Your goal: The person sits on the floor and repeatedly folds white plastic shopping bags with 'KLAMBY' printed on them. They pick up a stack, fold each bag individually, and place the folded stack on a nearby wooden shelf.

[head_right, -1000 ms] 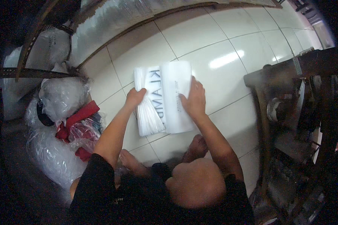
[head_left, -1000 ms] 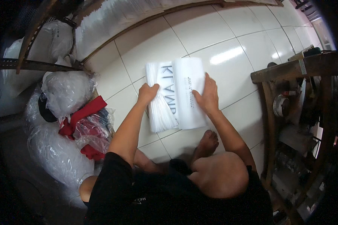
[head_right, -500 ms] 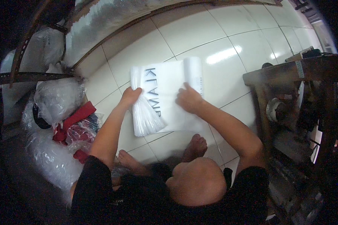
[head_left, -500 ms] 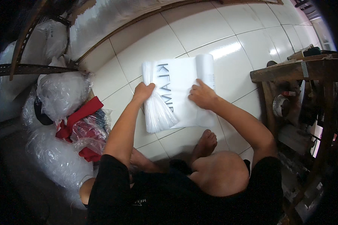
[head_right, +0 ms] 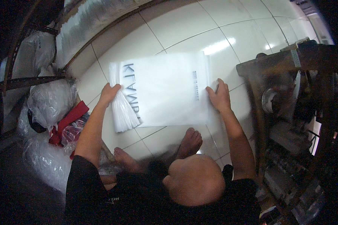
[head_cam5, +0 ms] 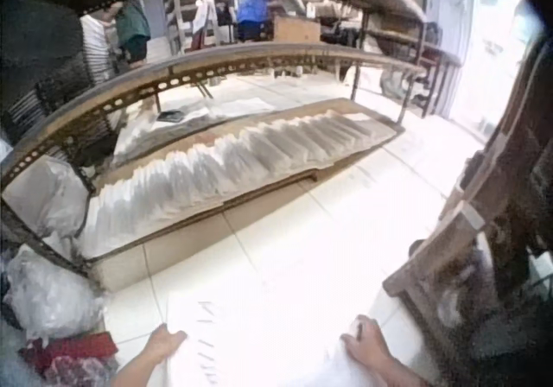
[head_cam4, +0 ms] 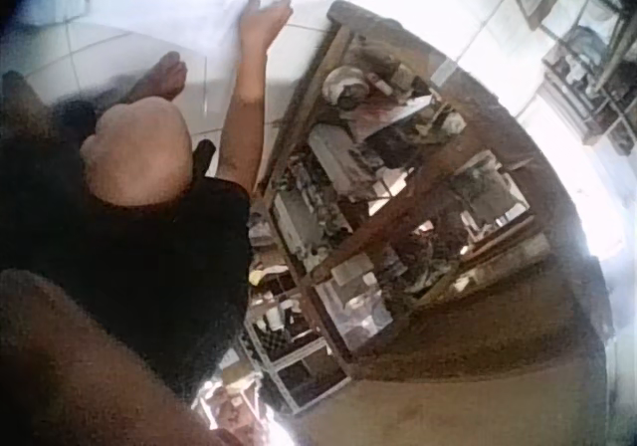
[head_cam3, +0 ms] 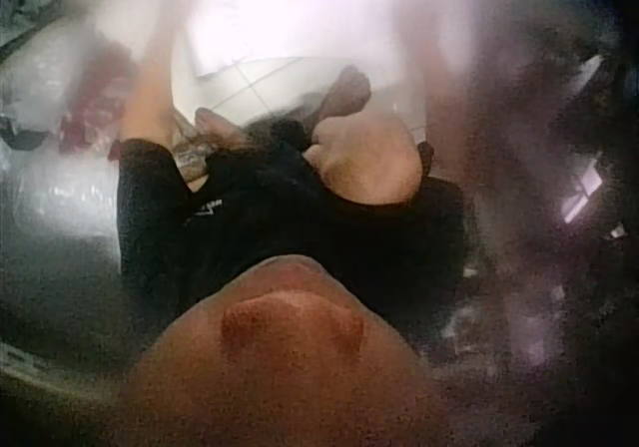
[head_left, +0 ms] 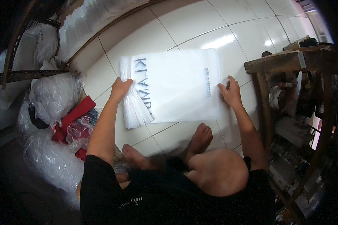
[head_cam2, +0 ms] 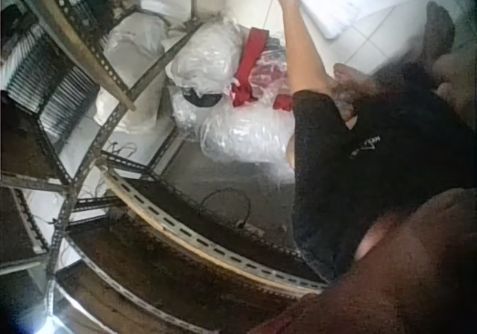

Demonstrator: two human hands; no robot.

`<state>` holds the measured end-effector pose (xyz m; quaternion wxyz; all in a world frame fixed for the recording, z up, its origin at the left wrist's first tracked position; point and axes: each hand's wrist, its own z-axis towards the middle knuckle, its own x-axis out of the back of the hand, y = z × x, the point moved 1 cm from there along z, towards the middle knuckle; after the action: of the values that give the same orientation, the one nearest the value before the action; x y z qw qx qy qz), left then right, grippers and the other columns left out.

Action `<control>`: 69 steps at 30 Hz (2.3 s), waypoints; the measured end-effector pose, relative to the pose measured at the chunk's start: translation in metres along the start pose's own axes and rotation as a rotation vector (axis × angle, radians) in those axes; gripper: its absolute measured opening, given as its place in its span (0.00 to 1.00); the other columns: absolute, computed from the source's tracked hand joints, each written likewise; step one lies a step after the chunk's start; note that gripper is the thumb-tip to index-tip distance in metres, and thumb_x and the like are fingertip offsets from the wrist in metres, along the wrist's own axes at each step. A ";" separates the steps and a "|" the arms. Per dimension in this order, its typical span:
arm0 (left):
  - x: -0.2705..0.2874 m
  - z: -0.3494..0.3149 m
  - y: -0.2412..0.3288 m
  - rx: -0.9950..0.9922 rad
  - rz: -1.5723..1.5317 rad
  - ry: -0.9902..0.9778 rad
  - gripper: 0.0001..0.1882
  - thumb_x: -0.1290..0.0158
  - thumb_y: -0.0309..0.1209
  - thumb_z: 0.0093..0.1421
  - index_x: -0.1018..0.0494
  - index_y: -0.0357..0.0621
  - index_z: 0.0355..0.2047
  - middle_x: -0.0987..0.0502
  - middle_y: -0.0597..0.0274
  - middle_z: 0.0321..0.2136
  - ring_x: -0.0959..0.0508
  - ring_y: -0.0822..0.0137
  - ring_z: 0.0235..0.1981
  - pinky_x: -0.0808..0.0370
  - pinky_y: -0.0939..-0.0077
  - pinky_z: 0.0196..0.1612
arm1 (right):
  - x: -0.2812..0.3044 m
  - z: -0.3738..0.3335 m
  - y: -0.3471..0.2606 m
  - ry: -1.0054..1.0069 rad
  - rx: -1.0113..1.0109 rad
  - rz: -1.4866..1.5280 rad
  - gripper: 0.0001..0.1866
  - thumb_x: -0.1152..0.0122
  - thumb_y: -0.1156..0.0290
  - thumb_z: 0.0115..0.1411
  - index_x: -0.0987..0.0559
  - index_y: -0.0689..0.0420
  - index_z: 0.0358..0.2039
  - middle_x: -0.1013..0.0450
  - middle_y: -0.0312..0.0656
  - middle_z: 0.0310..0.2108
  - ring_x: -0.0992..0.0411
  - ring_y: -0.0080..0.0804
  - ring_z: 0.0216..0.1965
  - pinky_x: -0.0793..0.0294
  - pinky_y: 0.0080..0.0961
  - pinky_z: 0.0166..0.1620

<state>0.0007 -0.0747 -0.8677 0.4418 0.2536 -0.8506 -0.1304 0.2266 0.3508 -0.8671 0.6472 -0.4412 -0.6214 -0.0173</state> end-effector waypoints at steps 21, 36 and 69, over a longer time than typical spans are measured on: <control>-0.037 -0.016 0.005 -0.127 0.170 0.247 0.44 0.40 0.44 0.48 0.45 0.25 0.56 0.37 0.32 0.52 0.34 0.38 0.55 0.35 0.53 0.60 | -0.029 -0.017 -0.029 -0.165 -0.045 0.067 0.30 0.38 0.69 0.54 0.35 0.67 0.55 0.32 0.61 0.49 0.32 0.58 0.50 0.31 0.43 0.54; -0.026 -0.013 0.000 -0.146 0.148 0.158 0.52 0.43 0.46 0.50 0.56 0.29 0.66 0.42 0.31 0.57 0.36 0.38 0.58 0.36 0.56 0.61 | -0.013 0.095 -0.079 -0.008 0.561 -0.257 0.30 0.35 0.64 0.54 0.30 0.56 0.58 0.36 0.53 0.59 0.37 0.53 0.58 0.33 0.44 0.59; -0.030 0.005 -0.015 -0.183 0.105 0.175 0.47 0.44 0.42 0.50 0.50 0.30 0.64 0.40 0.30 0.54 0.35 0.37 0.56 0.36 0.55 0.61 | -0.032 0.102 -0.096 -0.160 0.604 -0.423 0.20 0.44 0.72 0.61 0.28 0.59 0.54 0.31 0.53 0.53 0.32 0.50 0.54 0.29 0.38 0.56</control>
<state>0.0153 -0.0712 -0.8976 0.5416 0.1777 -0.8056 -0.1616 0.0839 0.3353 -0.8572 0.6798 -0.0925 -0.7244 0.0677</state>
